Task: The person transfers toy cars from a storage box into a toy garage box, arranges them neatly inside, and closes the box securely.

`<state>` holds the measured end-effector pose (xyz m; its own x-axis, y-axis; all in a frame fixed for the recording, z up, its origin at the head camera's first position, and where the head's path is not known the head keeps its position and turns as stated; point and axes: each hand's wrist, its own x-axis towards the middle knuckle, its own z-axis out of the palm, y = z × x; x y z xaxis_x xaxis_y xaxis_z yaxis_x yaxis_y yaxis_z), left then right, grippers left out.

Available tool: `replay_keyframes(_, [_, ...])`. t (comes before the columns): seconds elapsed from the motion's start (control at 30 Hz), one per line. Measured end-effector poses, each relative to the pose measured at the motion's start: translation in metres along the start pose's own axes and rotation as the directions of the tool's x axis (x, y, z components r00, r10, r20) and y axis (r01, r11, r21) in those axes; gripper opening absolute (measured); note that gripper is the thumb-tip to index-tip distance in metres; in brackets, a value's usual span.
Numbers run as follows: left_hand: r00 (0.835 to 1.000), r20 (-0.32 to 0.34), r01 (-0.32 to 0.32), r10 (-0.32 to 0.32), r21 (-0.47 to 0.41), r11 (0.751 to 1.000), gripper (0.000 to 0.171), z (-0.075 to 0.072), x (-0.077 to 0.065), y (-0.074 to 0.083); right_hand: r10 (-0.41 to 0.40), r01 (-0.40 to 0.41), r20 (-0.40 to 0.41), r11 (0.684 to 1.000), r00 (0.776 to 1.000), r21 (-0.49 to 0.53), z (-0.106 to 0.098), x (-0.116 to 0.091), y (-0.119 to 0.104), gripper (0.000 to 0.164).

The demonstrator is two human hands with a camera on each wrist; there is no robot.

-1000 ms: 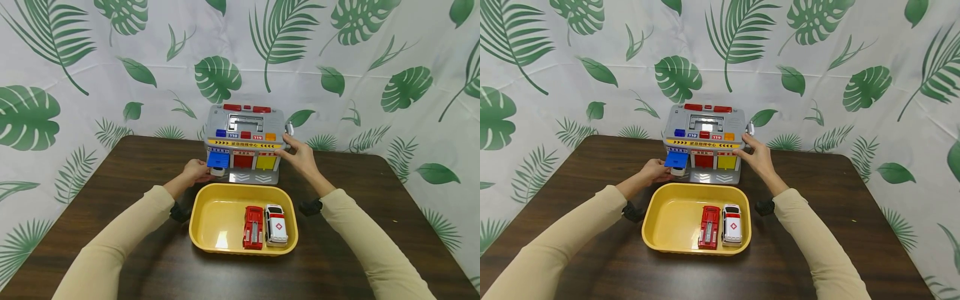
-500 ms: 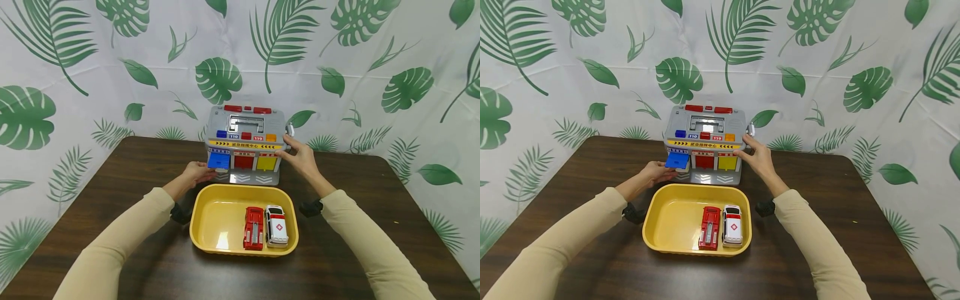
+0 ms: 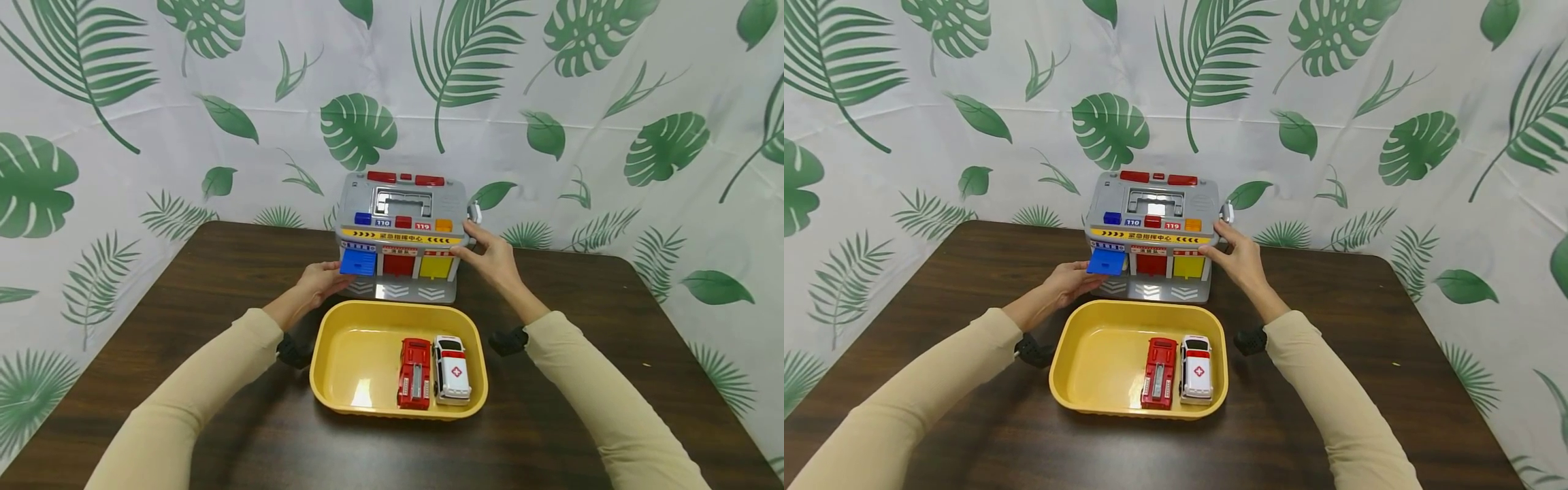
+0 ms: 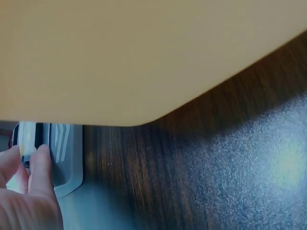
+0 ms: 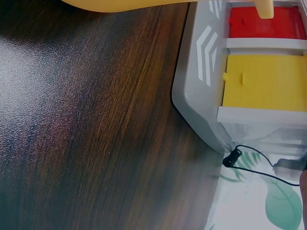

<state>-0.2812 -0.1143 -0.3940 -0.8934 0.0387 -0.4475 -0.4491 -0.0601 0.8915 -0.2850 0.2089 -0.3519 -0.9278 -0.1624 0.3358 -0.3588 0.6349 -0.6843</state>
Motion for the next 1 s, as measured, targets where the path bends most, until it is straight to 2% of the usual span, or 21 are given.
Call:
replay_keyframes(0.37, [1.0, 0.011, 0.001, -0.001, 0.019, 1.0, 0.043, -0.004, -0.006, 0.0, -0.002, 0.002, 0.007, 1.0, 1.0, 0.0, 0.0, 0.0, 0.001, 0.067])
replay_keyframes(0.5, [0.999, -0.023, -0.023, 0.024, 0.012, 1.0, 0.046, -0.009, -0.011, 0.0, -0.001, 0.001, 0.005, 1.0, 1.0, 0.001, 0.0, 0.0, 0.0, 0.066])
replay_keyframes(0.6, [0.993, -0.073, -0.097, 0.096, -0.008, 0.995, 0.058, -0.014, -0.016, 0.001, -0.003, 0.003, 0.003, 1.0, 1.0, 0.002, -0.001, 0.001, 0.0, 0.066])
replay_keyframes(0.73, [0.966, -0.101, -0.239, 0.238, -0.003, 0.971, 0.071, -0.019, -0.02, 0.004, -0.002, 0.002, 0.001, 1.0, 1.0, 0.002, -0.001, 0.001, 0.001, 0.066])
replay_keyframes(0.87, [0.938, -0.054, -0.338, 0.341, 0.067, 0.939, 0.072, -0.022, -0.02, 0.006, 0.001, -0.001, 0.002, 1.0, 1.0, 0.003, -0.001, 0.002, 0.0, 0.065])
replay_keyframes(1.0, [0.925, 0.016, -0.377, 0.38, 0.181, 0.908, 0.074, -0.024, -0.018, 0.006, -0.002, 0.002, 0.003, 1.0, 1.0, 0.003, 0.0, 0.001, 0.0, 0.065])
